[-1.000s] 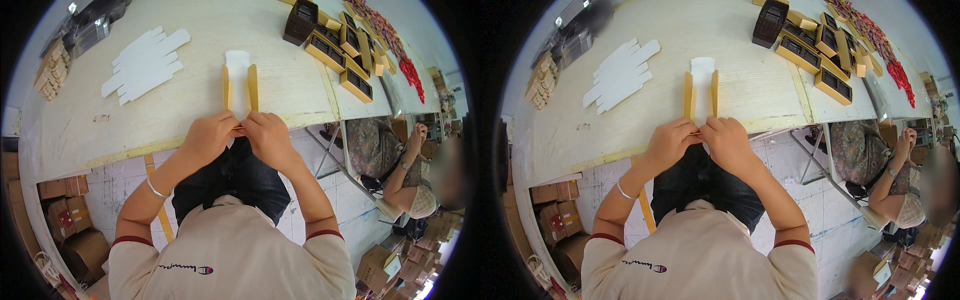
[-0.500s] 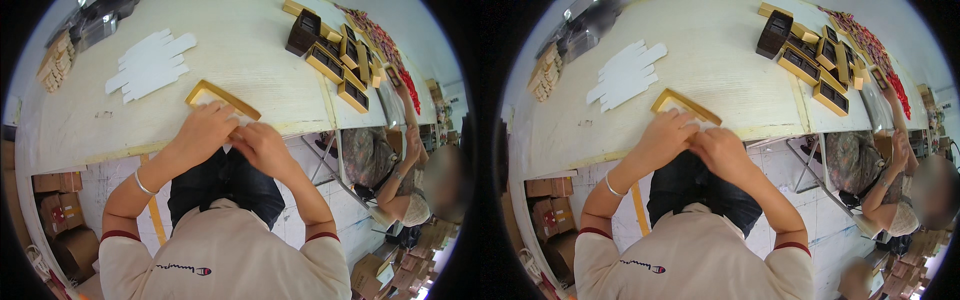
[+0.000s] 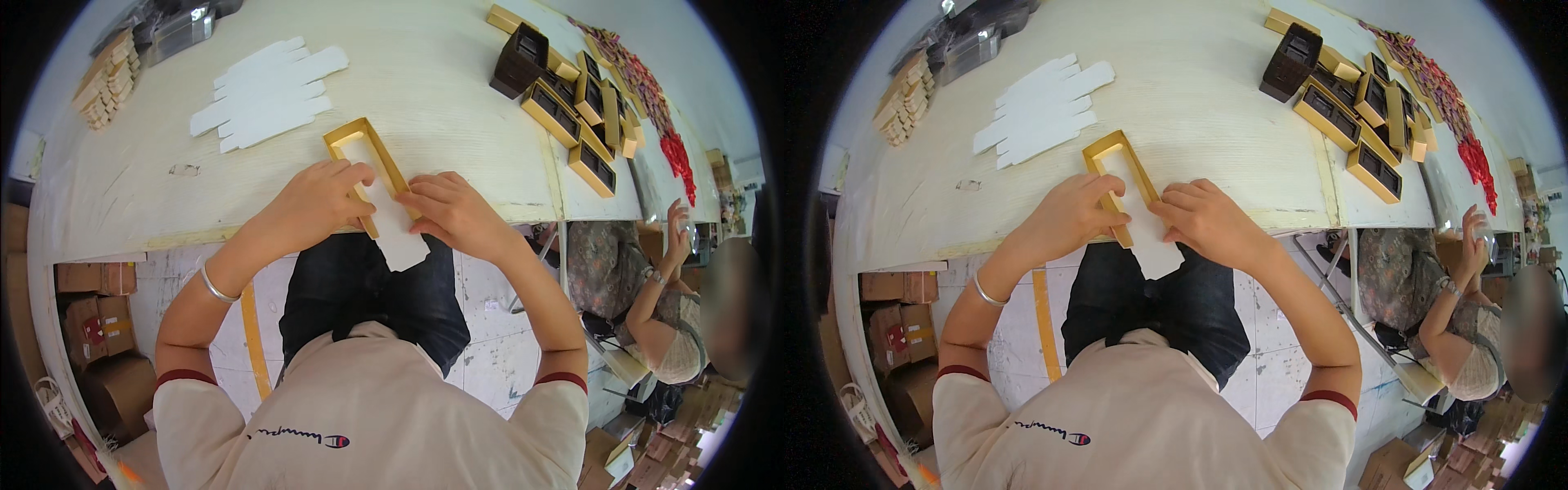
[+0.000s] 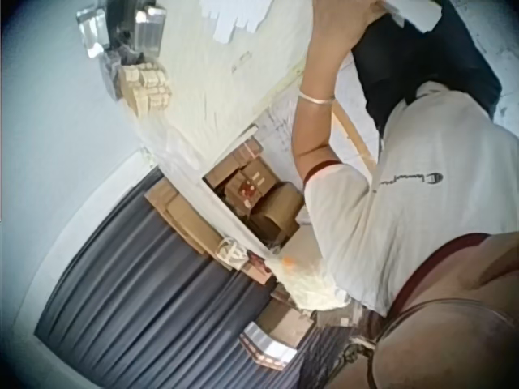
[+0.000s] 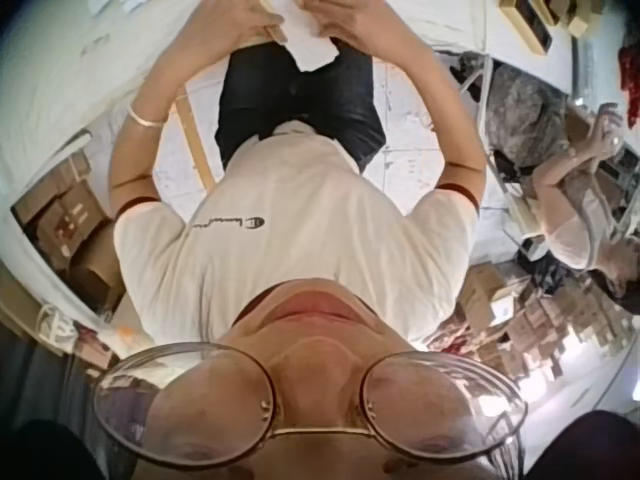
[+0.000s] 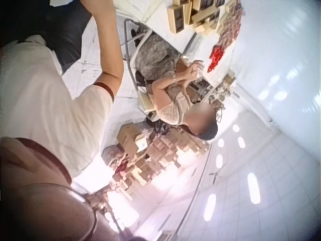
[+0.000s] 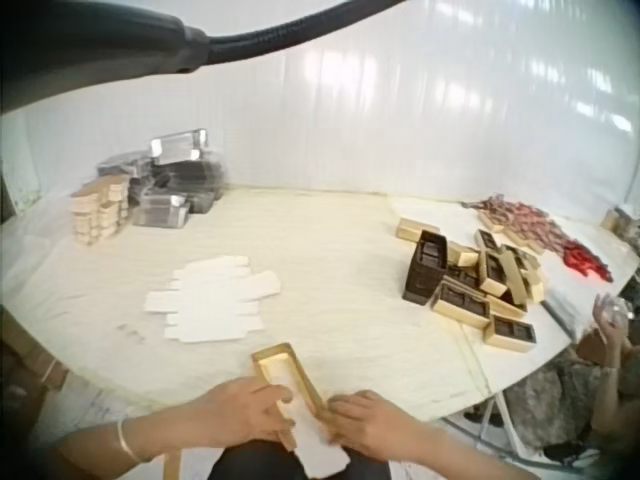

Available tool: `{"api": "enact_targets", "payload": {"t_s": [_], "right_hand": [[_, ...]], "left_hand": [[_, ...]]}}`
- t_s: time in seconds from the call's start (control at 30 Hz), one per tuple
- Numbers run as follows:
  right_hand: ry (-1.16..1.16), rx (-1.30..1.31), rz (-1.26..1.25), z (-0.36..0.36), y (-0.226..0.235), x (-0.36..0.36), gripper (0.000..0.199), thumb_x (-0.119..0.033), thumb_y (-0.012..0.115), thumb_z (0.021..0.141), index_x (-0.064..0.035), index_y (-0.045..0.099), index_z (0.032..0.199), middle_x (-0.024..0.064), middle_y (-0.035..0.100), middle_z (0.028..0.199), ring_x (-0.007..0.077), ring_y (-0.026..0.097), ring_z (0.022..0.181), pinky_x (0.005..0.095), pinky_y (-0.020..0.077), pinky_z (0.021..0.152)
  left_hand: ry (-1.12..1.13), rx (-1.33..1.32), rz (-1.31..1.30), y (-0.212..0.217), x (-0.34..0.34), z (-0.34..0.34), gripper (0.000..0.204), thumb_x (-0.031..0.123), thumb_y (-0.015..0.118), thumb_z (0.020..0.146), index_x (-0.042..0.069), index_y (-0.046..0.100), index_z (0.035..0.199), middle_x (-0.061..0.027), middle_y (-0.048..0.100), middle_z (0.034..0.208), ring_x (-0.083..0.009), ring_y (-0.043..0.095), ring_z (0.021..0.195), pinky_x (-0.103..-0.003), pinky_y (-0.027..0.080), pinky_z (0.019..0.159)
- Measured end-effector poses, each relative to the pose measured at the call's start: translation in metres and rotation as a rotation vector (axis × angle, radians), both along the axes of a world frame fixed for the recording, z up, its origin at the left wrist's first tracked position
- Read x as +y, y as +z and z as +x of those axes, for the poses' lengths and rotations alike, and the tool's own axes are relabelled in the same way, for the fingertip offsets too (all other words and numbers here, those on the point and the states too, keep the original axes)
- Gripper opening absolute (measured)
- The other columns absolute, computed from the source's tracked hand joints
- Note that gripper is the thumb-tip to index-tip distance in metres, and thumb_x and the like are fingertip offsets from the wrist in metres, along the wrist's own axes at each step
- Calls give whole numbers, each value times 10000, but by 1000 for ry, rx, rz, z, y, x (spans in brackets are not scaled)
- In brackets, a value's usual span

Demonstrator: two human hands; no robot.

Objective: The person assembles small rectangular boxes by folding white cardboard pieces and inserting them into brown frames. They repeatedly pick up a frame, fold the cardboard, and place it inside, then set the completed unit aside.

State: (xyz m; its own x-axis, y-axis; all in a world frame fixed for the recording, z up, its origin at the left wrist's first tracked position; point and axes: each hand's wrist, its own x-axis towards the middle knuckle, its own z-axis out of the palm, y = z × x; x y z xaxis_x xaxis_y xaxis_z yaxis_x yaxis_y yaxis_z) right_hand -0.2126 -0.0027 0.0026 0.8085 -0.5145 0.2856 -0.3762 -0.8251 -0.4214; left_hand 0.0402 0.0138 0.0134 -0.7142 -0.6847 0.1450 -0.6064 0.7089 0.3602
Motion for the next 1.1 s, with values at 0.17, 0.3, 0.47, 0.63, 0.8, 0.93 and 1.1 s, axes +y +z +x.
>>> {"api": "enact_targets", "payload": {"t_s": [0.17, 0.3, 0.47, 0.63, 0.8, 0.93, 1.1], "right_hand": [[36, 12, -46, 8, 3, -3, 337, -123, 737, 711, -47, 644, 1027, 82, 600, 947, 249, 568, 926, 352, 430, 803], [42, -39, -72, 16, 5, -4, 294, -169, 763, 679, -70, 646, 930, 62, 562, 827, 255, 545, 818, 340, 416, 743], [-64, -128, 51, 25, -5, 3, 204, -92, 745, 687, -66, 571, 789, 75, 531, 780, 270, 524, 776, 356, 425, 694], [-203, -199, 161, 42, -16, 14, 199, 11, 700, 688, -38, 562, 822, 96, 519, 784, 281, 525, 785, 356, 445, 664], [-247, -186, 336, 37, -8, 30, 403, 45, 662, 666, -19, 553, 1049, 131, 559, 910, 312, 528, 827, 394, 449, 735], [-141, -59, -1, 22, -6, 42, 592, 47, 672, 649, -16, 515, 1216, 158, 526, 1061, 336, 541, 907, 397, 453, 797], [-97, -220, -161, 23, -25, 36, 585, 41, 698, 688, -18, 504, 1238, 142, 521, 1105, 309, 555, 924, 379, 471, 777]], "left_hand": [[-29, 124, 116, 0, 2, 17, 223, 110, 763, 665, 80, 672, 867, -50, 568, 1078, -235, 552, 991, -331, 478, 837], [-34, 234, 191, -5, -6, 21, 235, 128, 781, 658, 64, 637, 833, -44, 570, 1013, -241, 548, 959, -336, 478, 799], [84, 346, 133, -23, 3, 6, 208, 153, 776, 683, 80, 625, 806, -36, 568, 925, -243, 541, 919, -343, 473, 768], [188, 391, 54, -27, 10, -13, 112, 128, 724, 748, 78, 628, 774, -40, 567, 868, -237, 562, 825, -339, 471, 688], [245, 490, 237, -34, 21, -15, 81, 31, 711, 769, 21, 635, 796, -66, 549, 798, -183, 573, 642, -278, 459, 535], [280, 532, 277, -33, 21, -16, 77, 26, 709, 780, 16, 633, 783, -68, 529, 748, -165, 557, 601, -262, 439, 520], [224, 570, 450, -21, 15, -13, 101, 46, 707, 797, 14, 642, 867, -45, 563, 750, -128, 540, 630, -246, 435, 571]]}}
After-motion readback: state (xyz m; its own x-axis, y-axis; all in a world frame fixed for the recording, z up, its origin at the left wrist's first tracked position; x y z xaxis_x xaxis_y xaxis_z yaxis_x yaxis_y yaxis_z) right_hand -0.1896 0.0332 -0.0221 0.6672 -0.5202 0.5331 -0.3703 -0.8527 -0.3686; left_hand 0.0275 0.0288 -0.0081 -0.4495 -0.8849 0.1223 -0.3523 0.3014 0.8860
